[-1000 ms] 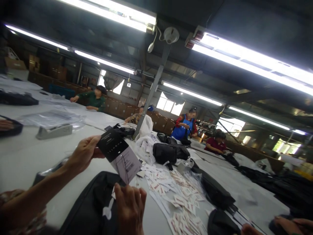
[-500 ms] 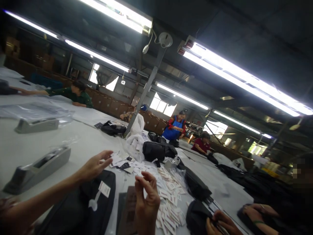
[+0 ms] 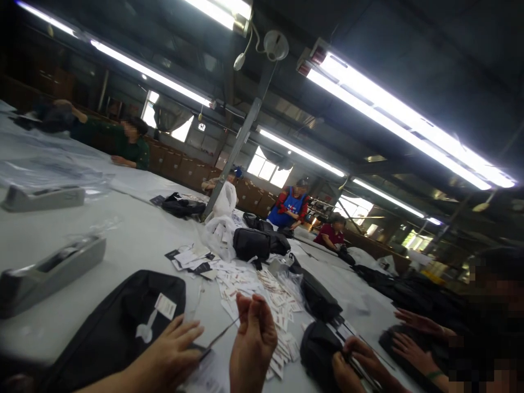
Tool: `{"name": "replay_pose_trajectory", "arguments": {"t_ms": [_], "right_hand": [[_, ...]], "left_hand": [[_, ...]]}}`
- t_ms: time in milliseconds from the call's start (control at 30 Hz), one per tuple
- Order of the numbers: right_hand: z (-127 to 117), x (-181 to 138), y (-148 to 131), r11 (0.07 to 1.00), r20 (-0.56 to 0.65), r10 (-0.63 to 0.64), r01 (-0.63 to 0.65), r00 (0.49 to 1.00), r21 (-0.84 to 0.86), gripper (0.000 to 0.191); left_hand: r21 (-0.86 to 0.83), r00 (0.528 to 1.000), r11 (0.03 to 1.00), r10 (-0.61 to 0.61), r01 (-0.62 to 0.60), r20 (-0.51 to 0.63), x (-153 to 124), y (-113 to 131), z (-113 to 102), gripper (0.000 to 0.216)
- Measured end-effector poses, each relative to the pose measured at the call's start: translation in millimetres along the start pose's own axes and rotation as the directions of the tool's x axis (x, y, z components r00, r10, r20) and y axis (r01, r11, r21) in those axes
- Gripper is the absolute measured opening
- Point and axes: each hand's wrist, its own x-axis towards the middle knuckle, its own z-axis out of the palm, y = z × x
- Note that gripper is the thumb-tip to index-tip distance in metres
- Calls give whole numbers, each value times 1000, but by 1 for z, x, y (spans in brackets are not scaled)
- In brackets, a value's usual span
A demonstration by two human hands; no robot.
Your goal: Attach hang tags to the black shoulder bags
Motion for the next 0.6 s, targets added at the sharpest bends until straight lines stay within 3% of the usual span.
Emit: {"name": "replay_pose_trajectory", "arguments": {"t_ms": [67,167,233,333,500,600], "right_hand": [[-4,2,2,998,44,69,-69,997,-5,30],[-9,-6,18,964,254,211,-157,944,-216,35],[-9,-19,35,927,395,205,-49,896,-371,35],[-4,-41,57,857,500,36,230,865,-460,34],[-6,-60,85,725,508,-75,397,858,-563,47],[-8,-63,102,636,534,-112,474,838,-610,51]], "left_hand": [[-92,999,996,-18,21,35,-13,-13,3,37],[-414,970,887,-241,206,-34,-16,-12,-24,44],[-595,913,725,-405,348,40,-6,-2,-50,42],[-696,895,587,-404,413,190,12,8,-74,46],[-757,880,466,-357,459,313,10,-2,-70,46],[-736,863,462,-355,495,359,1,-7,-72,39]]}}
